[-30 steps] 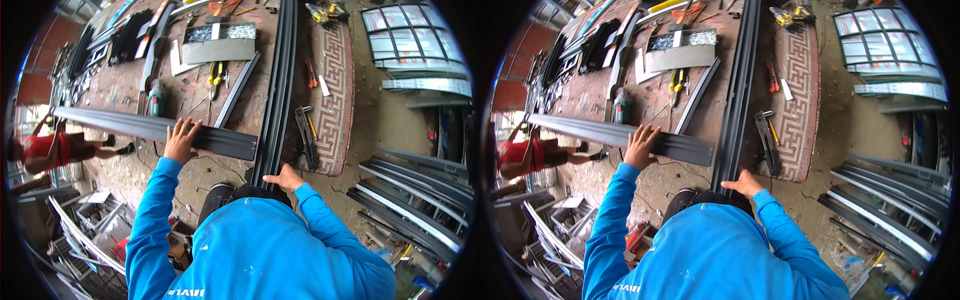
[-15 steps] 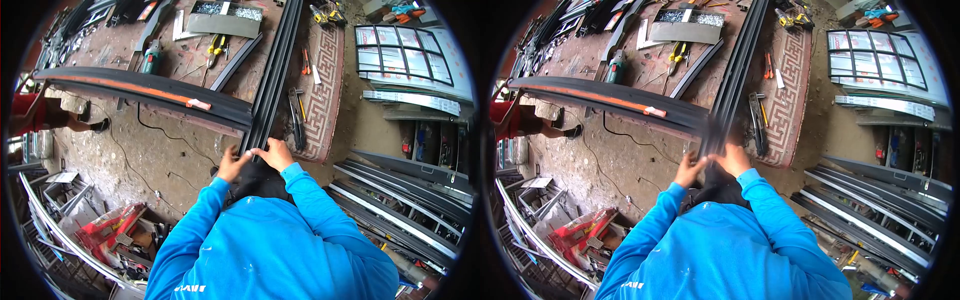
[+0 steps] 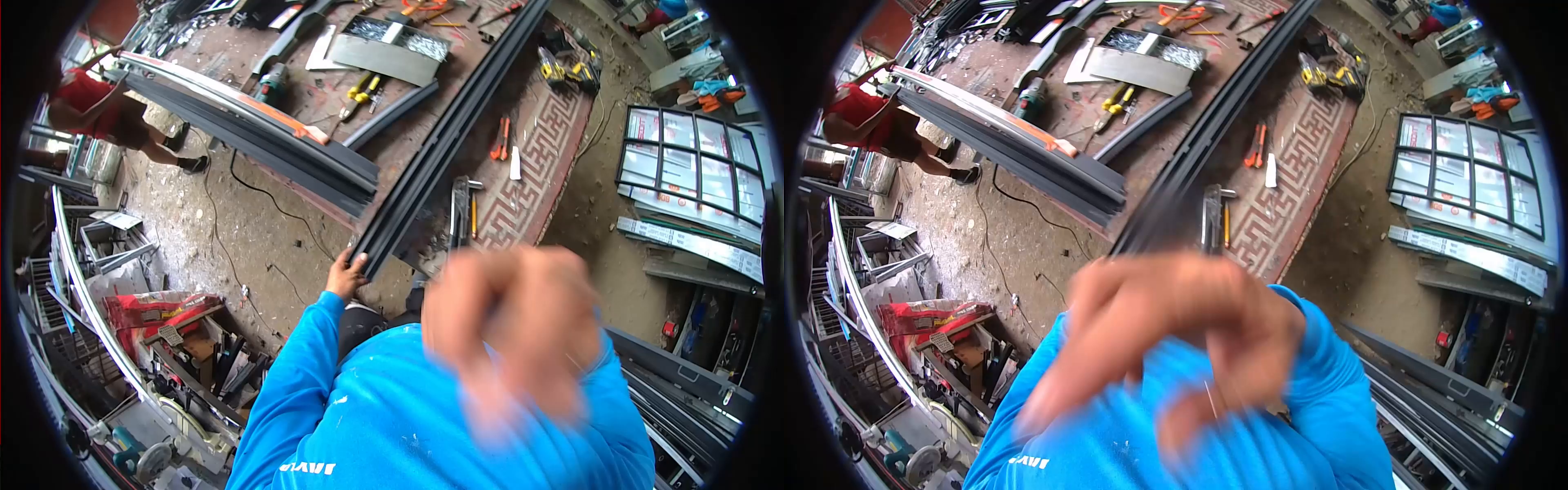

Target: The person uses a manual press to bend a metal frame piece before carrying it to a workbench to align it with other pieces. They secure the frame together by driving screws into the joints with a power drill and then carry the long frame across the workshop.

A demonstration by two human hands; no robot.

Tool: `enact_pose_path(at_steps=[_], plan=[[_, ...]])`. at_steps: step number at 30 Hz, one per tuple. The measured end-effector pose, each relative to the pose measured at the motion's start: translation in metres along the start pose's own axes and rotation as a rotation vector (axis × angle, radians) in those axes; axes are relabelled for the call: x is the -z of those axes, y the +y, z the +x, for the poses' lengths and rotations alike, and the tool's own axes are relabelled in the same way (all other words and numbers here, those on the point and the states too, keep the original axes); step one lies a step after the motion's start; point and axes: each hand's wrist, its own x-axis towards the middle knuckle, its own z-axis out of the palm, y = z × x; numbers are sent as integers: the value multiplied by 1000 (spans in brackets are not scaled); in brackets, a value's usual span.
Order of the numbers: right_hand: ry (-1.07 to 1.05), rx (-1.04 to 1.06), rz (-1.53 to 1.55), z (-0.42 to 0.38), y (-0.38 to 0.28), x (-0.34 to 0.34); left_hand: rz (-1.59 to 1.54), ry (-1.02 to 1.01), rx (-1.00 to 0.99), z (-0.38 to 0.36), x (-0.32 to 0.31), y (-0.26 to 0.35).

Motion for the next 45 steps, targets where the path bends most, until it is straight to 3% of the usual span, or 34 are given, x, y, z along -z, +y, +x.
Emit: enact_pose_path(at_steps=[1,4,7,10,12,13,15,17,20,25,30,32,39,41,43,45], plan=[[-84,112,157,-4,-16,-10,21,109,49,-8,-7,6],[-357,-46,387,-19,-43,-12,65,139,1,-15,-13,11],[-427,150,370,-17,-51,9,133,167,-19,-25,-20,17],[-135,187,-57,-12,-37,40,89,186,-30,-27,-22,12],[154,-121,-768,-4,-1,87,93,178,-31,-27,-24,14],[146,-249,-987,-1,26,109,92,176,-24,-26,-22,13],[-16,-317,-1095,-12,93,142,99,188,-24,-30,-20,17],[51,-246,-1269,-18,140,140,50,160,-67,-44,-23,34],[-2,-204,-1339,-4,164,140,-92,71,-165,-51,-19,41],[-214,-249,-1573,-4,159,145,-65,68,-258,-83,-23,76],[-164,-76,-1521,-6,106,124,191,29,-383,-131,-38,131],[-135,27,-1488,-3,85,117,267,99,-488,-147,-45,150],[-65,520,-1454,20,14,90,276,51,-810,-214,-81,244],[21,667,-1456,34,-14,93,-26,-46,-888,-211,-82,247],[125,773,-1448,50,-36,104,-11,30,-973,-201,-91,271],[284,844,-1397,64,-60,115,101,385,-682,-156,-66,264]])
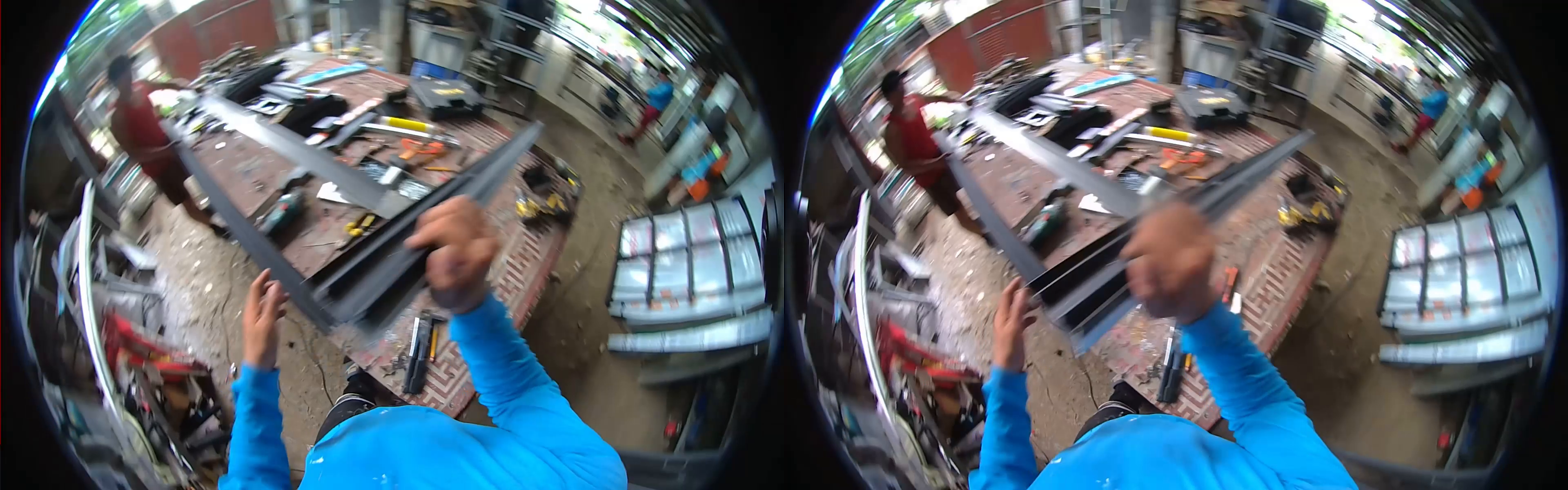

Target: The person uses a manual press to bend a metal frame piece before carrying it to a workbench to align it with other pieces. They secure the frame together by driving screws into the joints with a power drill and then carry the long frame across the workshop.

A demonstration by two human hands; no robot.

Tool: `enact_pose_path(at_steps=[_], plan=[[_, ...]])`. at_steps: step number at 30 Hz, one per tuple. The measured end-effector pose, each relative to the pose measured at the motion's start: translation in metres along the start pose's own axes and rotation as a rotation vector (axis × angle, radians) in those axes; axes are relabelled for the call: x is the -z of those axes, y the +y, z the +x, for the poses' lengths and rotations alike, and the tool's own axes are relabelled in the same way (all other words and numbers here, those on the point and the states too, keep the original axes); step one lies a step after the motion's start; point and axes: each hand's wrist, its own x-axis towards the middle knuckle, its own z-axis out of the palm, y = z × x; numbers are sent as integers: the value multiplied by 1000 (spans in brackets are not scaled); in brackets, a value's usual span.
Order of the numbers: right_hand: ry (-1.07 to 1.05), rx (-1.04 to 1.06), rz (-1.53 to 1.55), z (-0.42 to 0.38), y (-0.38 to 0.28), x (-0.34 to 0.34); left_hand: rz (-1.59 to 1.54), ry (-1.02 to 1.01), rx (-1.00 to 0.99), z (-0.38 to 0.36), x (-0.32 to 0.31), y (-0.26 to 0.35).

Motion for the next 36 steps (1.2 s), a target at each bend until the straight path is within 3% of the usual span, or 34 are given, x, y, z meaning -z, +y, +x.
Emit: enact_pose_path(at_steps=[1,3,4,6,8,10,11,12,14,16,17,18,19,20,22,23,24,26,28,29,30,32,33,35,36], plan=[[25,-51,70,9,10,9,194,177,-38,41,17,-80],[146,-143,163,29,22,25,393,431,228,66,11,-126],[177,-182,159,37,28,35,338,467,323,81,10,-160],[200,-282,117,44,34,50,3,337,533,102,0,-206],[146,-268,61,43,42,61,-305,252,432,80,-24,-169],[122,-210,-23,43,31,62,-402,133,328,119,-36,-249],[215,-149,-141,43,19,60,-338,290,374,118,-43,-244],[312,-91,-257,39,7,58,-145,287,351,116,-42,-237],[485,-244,-490,-16,26,82,-115,260,277,115,-41,-224],[594,-661,-55,-80,29,66,-120,325,252,111,-43,-208],[238,-702,-216,-117,32,53,-270,241,189,111,-41,-204],[-9,-993,171,-135,27,23,-415,158,126,108,-37,-198],[-397,-872,49,-138,23,-5,-362,151,100,96,-32,-175],[-571,-737,28,-123,7,-34,-353,150,111,87,-27,-168],[-779,-723,107,-110,-2,-95,-406,-23,100,83,-18,-158],[-885,-735,127,-115,0,-125,-286,108,110,80,-20,-161],[-1054,-665,32,-124,2,-153,-377,73,137,66,-17,-136],[-1268,-813,361,-135,-1,-186,-428,83,35,43,-11,-111],[-1187,-989,519,-140,-15,-183,-239,99,124,58,4,-145],[-1128,-887,524,-157,-16,-179,-423,-5,403,63,26,-137],[-1119,-975,577,-160,-26,-172,-396,119,369,73,39,-130],[-1059,-1201,785,-150,-57,-154,-450,163,421,121,76,-133],[-1109,-1067,697,-179,-48,-147,-568,130,449,154,97,-143],[-1055,-1404,800,-145,-88,-124,-673,122,421,217,132,-146],[-1088,-1396,769,-165,-86,-109,-664,147,369,244,145,-141]])
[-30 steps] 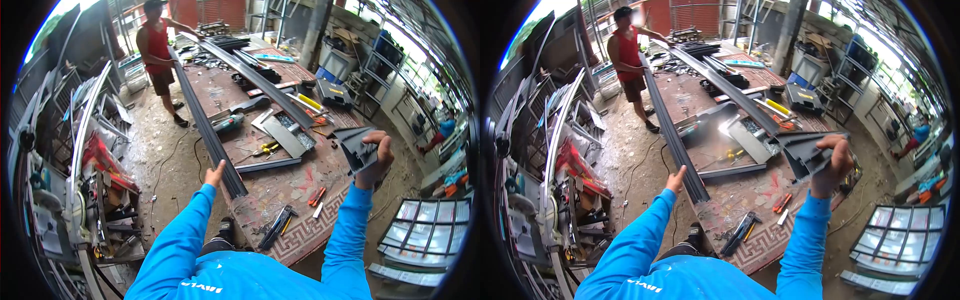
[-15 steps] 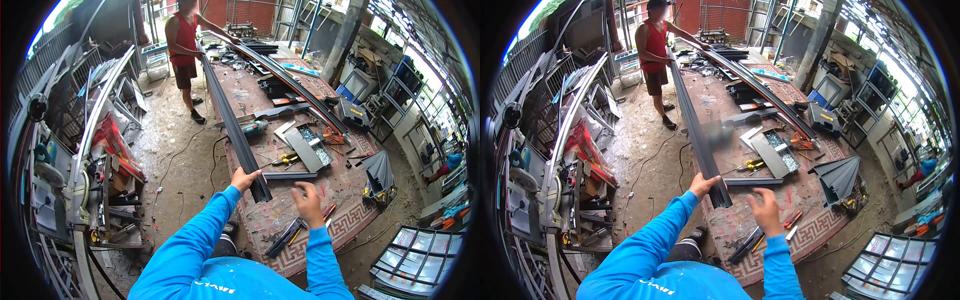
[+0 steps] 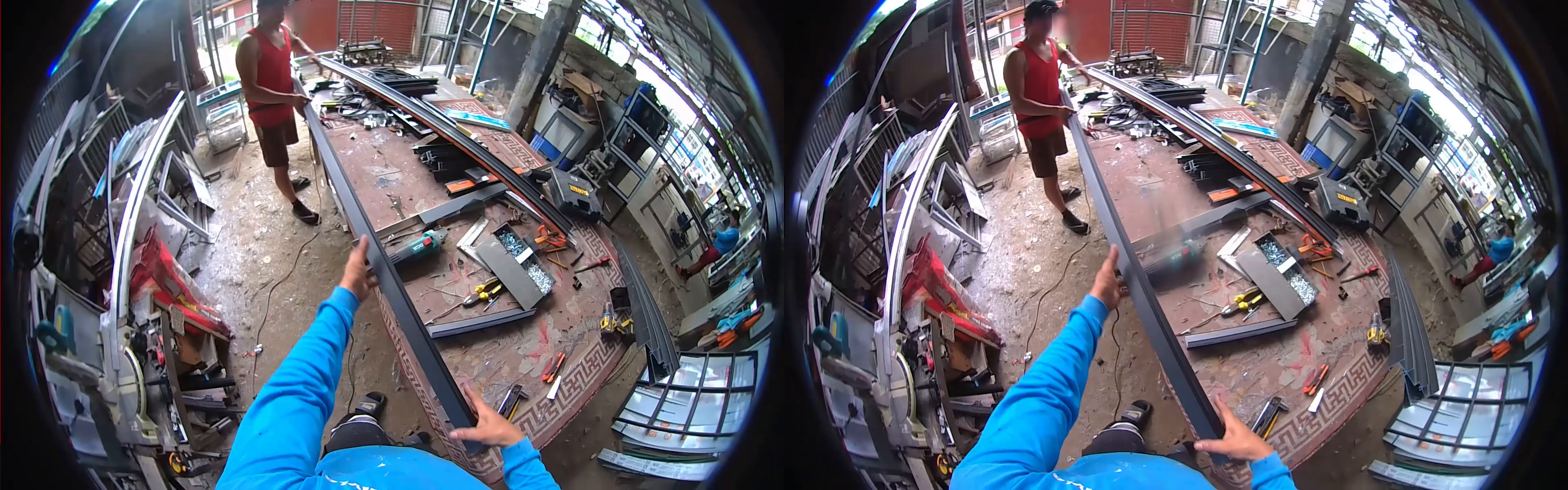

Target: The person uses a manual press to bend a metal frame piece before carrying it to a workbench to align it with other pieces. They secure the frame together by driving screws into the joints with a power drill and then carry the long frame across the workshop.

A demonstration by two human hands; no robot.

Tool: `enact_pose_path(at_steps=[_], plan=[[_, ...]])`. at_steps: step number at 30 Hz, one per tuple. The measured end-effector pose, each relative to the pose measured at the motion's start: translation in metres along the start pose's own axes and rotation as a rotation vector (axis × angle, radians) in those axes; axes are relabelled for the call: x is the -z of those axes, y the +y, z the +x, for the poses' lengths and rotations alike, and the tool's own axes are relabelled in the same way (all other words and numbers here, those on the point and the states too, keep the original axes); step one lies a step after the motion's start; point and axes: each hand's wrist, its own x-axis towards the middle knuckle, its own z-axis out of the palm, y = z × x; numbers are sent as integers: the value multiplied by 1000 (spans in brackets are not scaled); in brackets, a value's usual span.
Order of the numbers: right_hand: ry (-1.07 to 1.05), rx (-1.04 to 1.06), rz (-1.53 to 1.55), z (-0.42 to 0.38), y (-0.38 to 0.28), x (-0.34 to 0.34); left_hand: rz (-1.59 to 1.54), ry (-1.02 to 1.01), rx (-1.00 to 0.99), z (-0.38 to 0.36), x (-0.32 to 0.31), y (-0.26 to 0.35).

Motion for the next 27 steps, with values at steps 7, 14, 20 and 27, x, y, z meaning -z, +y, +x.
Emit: enact_pose_path(at_steps=[7,14,20,27], plan=[[86,-112,-11,-97,-28,-54,-117,-80,-7,79,2,74],[-33,-393,-126,-146,86,-51,34,-32,-121,7,-21,18],[76,-408,-337,-177,150,-82,145,-102,-227,-73,-39,-20],[360,-308,-439,-190,255,-117,-104,-356,-194,-169,-65,-7]])
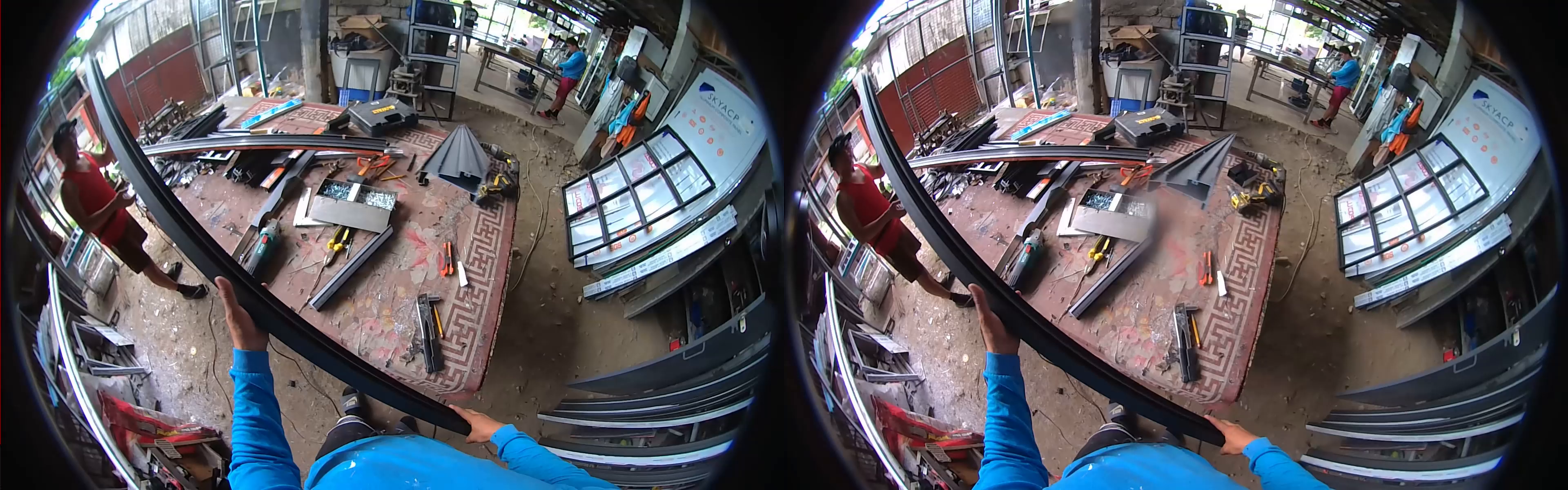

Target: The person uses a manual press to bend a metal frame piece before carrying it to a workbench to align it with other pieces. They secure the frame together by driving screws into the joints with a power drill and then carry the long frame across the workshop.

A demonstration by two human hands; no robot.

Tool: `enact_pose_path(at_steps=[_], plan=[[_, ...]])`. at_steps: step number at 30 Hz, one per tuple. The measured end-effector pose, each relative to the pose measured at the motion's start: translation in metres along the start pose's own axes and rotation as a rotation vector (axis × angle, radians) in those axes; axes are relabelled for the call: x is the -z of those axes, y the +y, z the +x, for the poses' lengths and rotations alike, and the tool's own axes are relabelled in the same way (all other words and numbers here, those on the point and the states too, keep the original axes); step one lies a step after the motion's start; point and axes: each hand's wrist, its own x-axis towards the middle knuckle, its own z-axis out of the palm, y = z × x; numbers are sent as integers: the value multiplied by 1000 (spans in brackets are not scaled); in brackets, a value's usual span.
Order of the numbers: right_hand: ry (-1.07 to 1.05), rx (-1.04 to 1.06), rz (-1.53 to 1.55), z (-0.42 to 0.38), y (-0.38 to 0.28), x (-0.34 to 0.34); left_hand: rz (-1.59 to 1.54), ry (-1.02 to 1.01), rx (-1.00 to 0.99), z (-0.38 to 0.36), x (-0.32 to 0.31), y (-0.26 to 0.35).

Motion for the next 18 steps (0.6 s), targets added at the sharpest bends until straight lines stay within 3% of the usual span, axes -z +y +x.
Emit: enact_pose_path(at_steps=[1,3,5,9,11,12,14,15,17,18], plan=[[105,37,18,2,7,-8,10,-7,-8,-7,-9,12],[150,66,44,10,18,-19,-49,-346,-18,-22,-31,44],[189,97,67,22,23,-34,-37,-413,-199,-23,-62,78],[209,195,144,84,25,-70,-167,-293,-242,-1,-87,138],[232,72,-84,111,14,-85,-34,-1029,-311,18,-71,161],[222,94,-100,119,2,-74,1,-1059,-329,-10,-92,164],[-195,80,-304,125,-48,-19,95,-899,-471,-43,-101,159],[-133,223,-321,125,-61,7,143,-789,-542,-61,-108,152],[55,498,32,75,-126,86,170,-750,-502,-75,-108,148],[190,569,104,43,-160,125,209,-435,-429,-86,-111,146]])
